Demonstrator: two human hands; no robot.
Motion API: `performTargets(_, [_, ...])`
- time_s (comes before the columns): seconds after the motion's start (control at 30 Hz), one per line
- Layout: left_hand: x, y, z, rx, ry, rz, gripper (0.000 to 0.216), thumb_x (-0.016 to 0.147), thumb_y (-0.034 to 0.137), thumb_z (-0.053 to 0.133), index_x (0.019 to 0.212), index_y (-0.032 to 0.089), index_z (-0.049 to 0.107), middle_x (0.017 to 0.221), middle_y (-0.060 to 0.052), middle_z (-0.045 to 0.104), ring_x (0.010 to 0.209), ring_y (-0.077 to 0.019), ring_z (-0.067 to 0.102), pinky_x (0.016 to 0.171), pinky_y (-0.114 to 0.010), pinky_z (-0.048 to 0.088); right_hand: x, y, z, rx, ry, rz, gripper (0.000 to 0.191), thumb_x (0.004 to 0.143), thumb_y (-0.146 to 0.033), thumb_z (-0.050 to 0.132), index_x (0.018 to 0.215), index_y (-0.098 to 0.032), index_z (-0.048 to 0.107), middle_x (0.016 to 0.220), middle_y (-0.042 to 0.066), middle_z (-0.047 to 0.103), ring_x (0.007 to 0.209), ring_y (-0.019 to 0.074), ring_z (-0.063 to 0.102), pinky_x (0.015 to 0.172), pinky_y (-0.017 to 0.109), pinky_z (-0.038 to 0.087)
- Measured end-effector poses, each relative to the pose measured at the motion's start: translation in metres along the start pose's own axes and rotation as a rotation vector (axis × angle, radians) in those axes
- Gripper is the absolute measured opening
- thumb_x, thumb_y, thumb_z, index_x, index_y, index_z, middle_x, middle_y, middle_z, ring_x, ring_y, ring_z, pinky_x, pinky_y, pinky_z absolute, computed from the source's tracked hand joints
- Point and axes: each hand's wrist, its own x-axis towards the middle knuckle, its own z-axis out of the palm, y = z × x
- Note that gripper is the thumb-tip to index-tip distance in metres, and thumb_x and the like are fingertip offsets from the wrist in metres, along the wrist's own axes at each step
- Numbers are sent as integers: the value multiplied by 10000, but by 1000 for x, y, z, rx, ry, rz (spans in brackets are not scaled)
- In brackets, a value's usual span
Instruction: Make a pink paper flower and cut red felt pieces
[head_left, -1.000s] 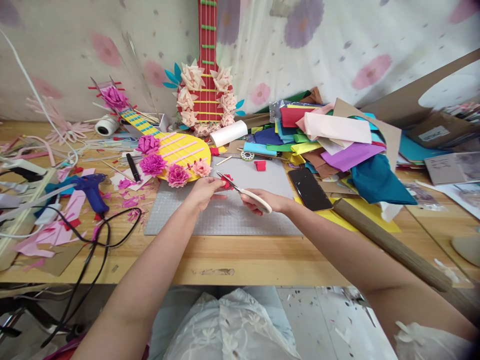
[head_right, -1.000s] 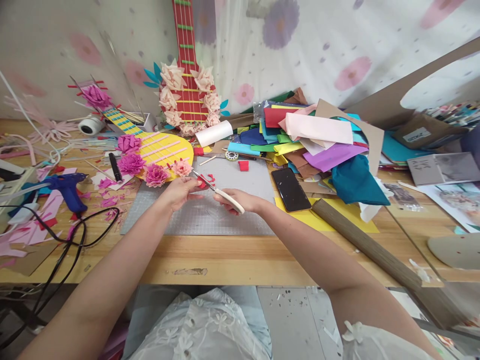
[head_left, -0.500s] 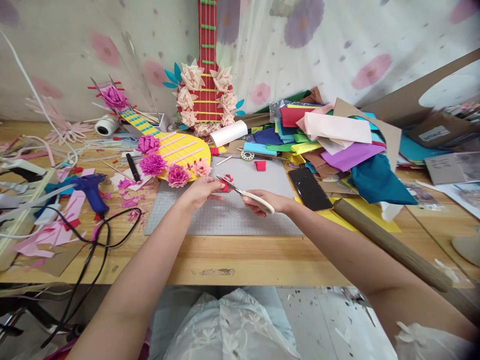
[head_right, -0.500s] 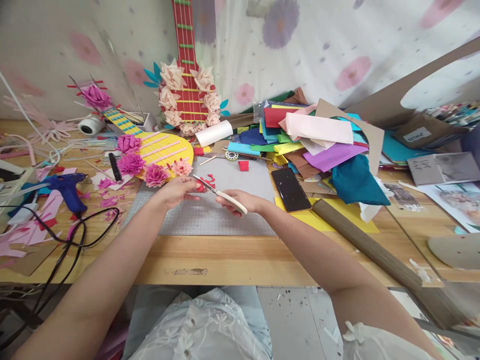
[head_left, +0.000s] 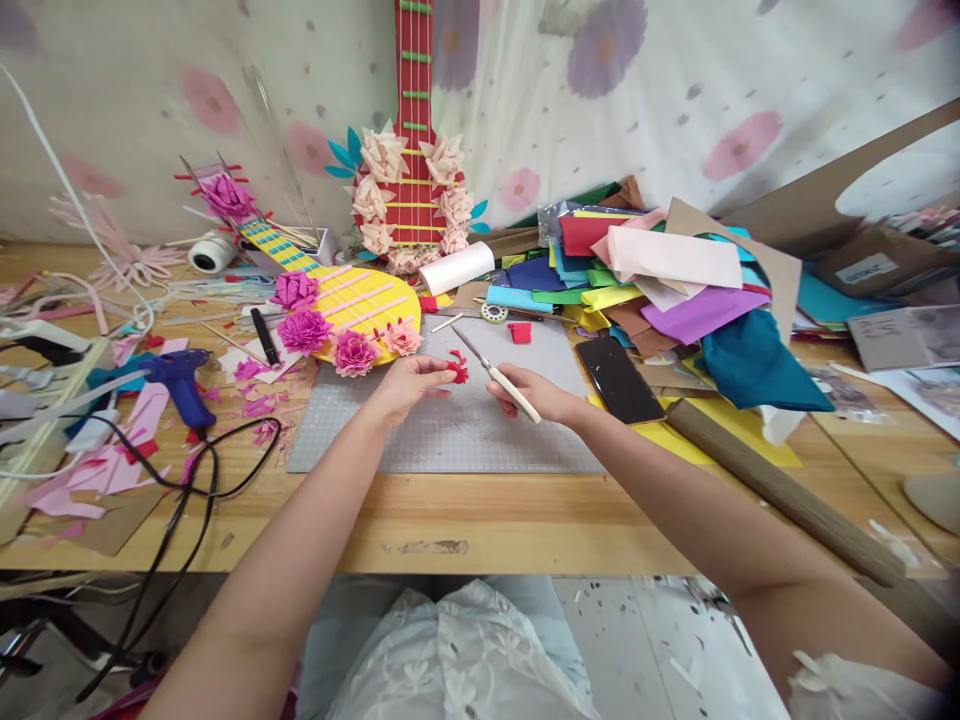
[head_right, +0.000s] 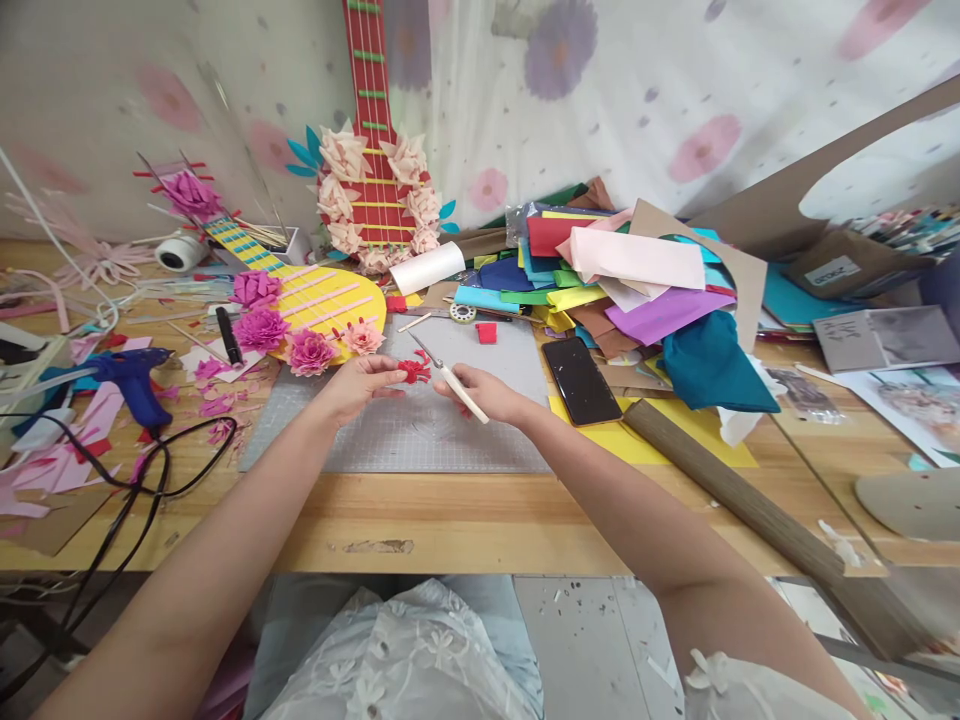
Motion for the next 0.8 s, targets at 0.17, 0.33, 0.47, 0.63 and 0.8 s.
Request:
performTargets(0.17, [-2, -1, 1, 5, -3, 58, 266, 521, 289, 789, 700, 130, 674, 774, -64, 697, 739, -156, 632, 730, -320, 502, 2, -1, 0, -183, 156, -25, 405, 745, -579, 520, 753, -207, 361, 640, -49, 441, 579, 100, 453, 560, 251, 372])
performTargets(0.33, [-3, -3, 3, -41, -6, 114, 268, 581, 326, 756, 748, 148, 646, 793, -45, 699, 783, -166, 649, 762, -318, 500, -7, -8, -1, -564, 147, -66, 352, 763, -530, 504, 799, -218, 343, 702, -31, 487, 615, 125, 438, 574, 246, 314])
performTargets(0.47, [-1, -7, 7, -119, 62, 154, 262, 601, 319, 733, 726, 141, 588, 750, -16, 671, 729, -151, 649, 783, -350, 508, -10, -7, 3, -731, 115, -68, 359, 782, -553, 474, 822, -217, 353, 766, 9, 540, 622, 146, 462, 570, 246, 291])
performTargets(0.63, [-2, -12, 13, -161, 140, 186, 237, 589, 280, 721, 706, 140, 569, 746, -4, 656, 719, -134, 632, 747, -330, 521, -7, -4, 9, -826, 101, -42, 386, 801, -588, 449, 854, -211, 383, 838, 61, 593, 660, 171, 512, 569, 247, 283])
performTargets(0.8, [-4, -16, 15, -164, 147, 176, 220, 580, 265, 710, 674, 143, 554, 723, 4, 642, 708, -129, 620, 719, -319, 522, -4, -6, 11, -846, 89, -27, 425, 808, -629, 407, 874, -209, 401, 802, 62, 607, 658, 186, 533, 557, 247, 282])
